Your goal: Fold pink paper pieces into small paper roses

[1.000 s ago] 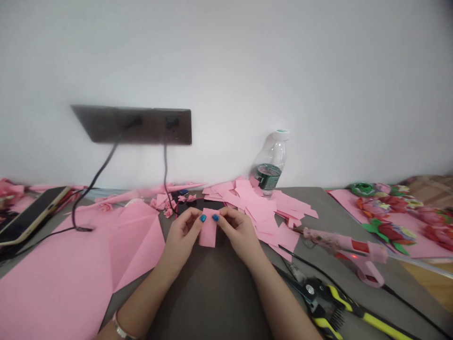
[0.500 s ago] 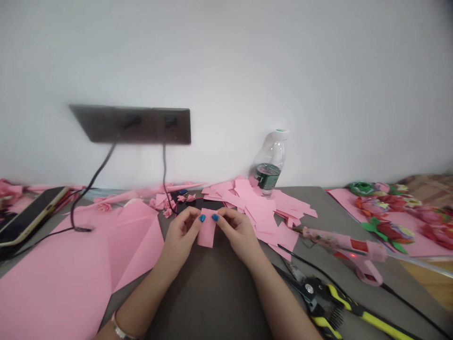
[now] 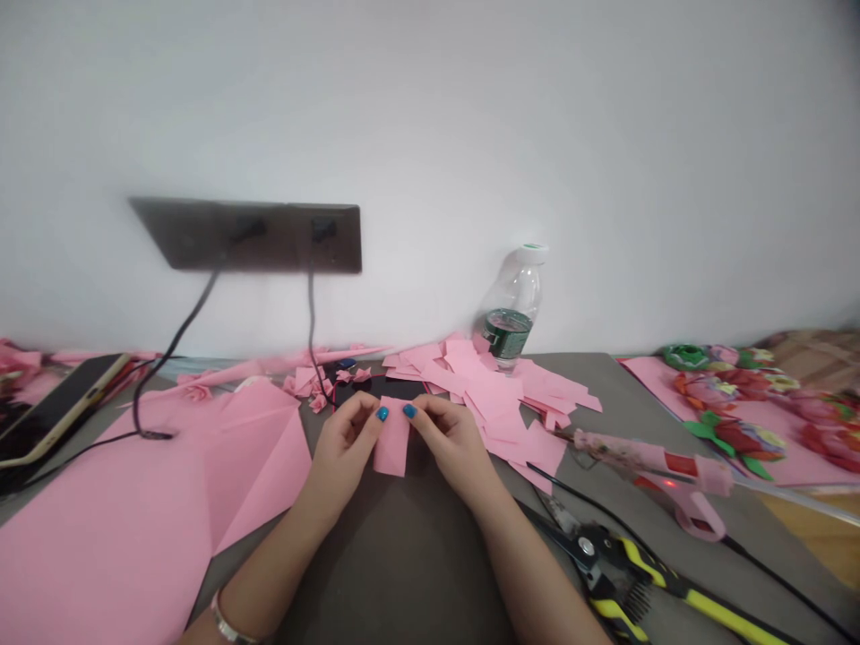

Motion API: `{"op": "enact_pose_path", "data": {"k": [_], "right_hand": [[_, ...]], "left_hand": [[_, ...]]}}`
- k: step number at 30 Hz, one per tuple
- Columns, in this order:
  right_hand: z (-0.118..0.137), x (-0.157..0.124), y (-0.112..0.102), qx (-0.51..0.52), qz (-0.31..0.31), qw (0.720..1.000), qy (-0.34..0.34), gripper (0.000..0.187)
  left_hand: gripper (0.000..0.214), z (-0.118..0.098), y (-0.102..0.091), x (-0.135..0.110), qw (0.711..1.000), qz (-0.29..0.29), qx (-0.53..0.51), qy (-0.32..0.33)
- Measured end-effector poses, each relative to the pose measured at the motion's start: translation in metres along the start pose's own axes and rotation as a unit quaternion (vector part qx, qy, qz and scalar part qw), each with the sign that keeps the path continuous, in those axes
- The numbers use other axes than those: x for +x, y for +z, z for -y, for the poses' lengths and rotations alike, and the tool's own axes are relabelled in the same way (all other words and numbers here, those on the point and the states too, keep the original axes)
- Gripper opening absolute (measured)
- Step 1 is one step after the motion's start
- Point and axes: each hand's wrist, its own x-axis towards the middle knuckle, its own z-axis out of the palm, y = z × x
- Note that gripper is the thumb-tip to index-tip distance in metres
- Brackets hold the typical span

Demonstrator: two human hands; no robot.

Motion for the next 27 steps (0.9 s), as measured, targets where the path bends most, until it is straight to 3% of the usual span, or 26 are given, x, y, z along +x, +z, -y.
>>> {"op": "enact_pose_path", "data": {"k": [27], "right_hand": [[0.0042,-0.0025,0.0012,-0.027,0.027,0.999,-0.027,0.03]], "left_hand": [[0.024,-0.0007,-0.0011,-0.0034,0.999,0.018,0.014,0.035]]}}
